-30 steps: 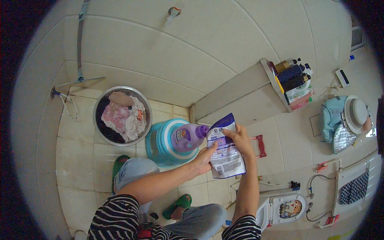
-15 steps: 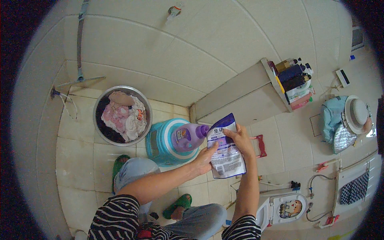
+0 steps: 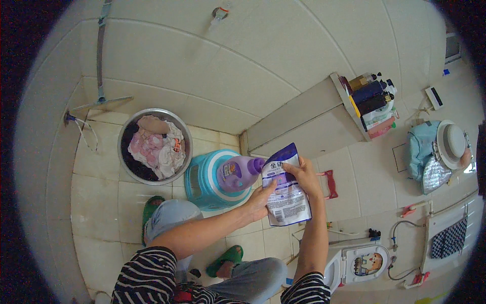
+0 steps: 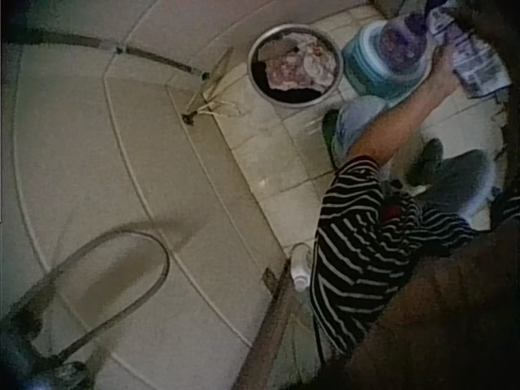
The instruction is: Refilling a fabric softener bottle from a refill pouch using scissors.
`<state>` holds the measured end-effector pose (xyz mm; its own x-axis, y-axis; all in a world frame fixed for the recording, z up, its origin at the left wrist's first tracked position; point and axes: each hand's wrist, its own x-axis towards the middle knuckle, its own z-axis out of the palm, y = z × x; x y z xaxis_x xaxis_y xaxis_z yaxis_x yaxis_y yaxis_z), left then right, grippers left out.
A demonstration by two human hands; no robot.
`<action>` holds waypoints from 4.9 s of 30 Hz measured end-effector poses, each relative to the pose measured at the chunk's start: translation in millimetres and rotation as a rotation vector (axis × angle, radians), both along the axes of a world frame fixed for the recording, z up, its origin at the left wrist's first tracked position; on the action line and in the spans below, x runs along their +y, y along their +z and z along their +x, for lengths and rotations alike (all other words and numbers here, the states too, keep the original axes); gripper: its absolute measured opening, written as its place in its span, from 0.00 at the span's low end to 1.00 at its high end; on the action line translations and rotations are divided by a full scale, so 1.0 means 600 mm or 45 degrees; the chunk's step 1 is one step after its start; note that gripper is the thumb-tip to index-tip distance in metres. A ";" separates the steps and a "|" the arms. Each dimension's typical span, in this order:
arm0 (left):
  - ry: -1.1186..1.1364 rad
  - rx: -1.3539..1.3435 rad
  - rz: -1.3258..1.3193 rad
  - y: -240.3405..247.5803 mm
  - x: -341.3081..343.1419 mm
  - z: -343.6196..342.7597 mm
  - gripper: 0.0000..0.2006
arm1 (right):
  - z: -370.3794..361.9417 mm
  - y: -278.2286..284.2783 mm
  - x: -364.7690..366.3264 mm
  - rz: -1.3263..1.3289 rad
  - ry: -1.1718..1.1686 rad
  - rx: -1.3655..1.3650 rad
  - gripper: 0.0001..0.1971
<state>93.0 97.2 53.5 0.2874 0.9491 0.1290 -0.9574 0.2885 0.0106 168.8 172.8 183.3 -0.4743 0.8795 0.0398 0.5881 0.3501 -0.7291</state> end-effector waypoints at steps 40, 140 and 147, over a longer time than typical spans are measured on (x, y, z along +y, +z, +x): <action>0.036 0.051 -0.039 0.001 0.001 0.003 0.15 | 0.002 -0.002 0.004 -0.055 -0.022 0.000 0.06; -0.085 -0.098 0.023 -0.011 0.004 -0.011 0.24 | 0.063 -0.147 -0.225 0.689 -0.430 0.621 0.26; -0.054 -0.092 0.045 -0.011 0.003 -0.010 0.24 | 0.058 -0.141 -0.231 0.703 -0.415 0.613 0.25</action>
<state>87.0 99.0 47.0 0.3158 0.9308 0.1842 -0.9431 0.3292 -0.0468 203.5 34.4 98.9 -0.0168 0.7645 0.6444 0.3875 0.5991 -0.7006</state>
